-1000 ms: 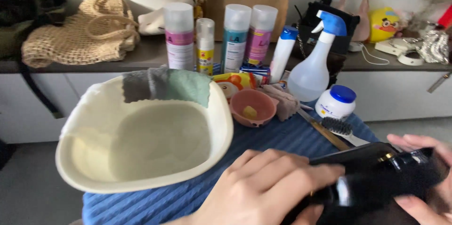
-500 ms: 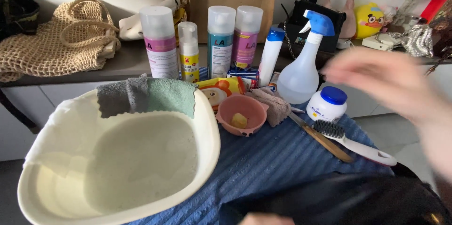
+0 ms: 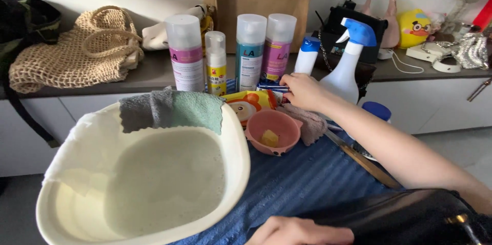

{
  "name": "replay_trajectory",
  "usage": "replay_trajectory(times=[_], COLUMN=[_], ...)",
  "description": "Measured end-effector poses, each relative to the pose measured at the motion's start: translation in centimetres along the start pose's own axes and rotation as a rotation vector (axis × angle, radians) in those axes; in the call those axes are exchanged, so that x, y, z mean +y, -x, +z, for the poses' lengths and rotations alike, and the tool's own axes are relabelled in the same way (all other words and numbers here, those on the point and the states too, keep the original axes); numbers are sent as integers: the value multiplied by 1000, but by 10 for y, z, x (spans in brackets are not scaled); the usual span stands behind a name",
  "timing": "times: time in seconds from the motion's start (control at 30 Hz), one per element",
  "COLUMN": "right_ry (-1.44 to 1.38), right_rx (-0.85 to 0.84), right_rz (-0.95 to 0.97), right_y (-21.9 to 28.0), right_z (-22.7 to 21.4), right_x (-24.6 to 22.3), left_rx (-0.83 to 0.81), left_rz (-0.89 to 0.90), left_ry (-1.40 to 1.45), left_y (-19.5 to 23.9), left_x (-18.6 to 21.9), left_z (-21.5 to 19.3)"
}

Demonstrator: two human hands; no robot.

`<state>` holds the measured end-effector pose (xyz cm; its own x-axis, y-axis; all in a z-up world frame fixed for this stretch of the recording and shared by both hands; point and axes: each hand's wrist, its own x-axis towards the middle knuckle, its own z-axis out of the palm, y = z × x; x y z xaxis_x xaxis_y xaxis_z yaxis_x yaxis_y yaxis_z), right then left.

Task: Cleaning and maintaining a black leather handbag using a cloth, cleaning solution, and a sponge.

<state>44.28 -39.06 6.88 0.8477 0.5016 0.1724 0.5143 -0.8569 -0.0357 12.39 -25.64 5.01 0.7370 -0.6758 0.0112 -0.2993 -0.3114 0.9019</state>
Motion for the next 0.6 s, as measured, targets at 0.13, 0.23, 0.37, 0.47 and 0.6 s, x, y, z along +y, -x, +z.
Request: replay_trajectory(times=[0.13, 0.23, 0.37, 0.47, 0.6], right_ry=[30, -1, -67, -100, -51], right_rx=[56, 106, 93, 86, 32], right_rz=[10, 0, 30, 48, 63], right_y=[-12, -14, -9, -7, -5], right_z=[19, 22, 13, 11, 16], right_x=[8, 6, 5, 7, 19], left_rx=[1394, 1363, 1067, 1094, 1392], left_rz=[406, 501, 512, 488, 282], left_ry=[-232, -306, -275, -249, -4], left_y=[8, 16, 26, 25, 3], left_x=[56, 56, 46, 53, 53], left_z=[29, 19, 15, 16, 29])
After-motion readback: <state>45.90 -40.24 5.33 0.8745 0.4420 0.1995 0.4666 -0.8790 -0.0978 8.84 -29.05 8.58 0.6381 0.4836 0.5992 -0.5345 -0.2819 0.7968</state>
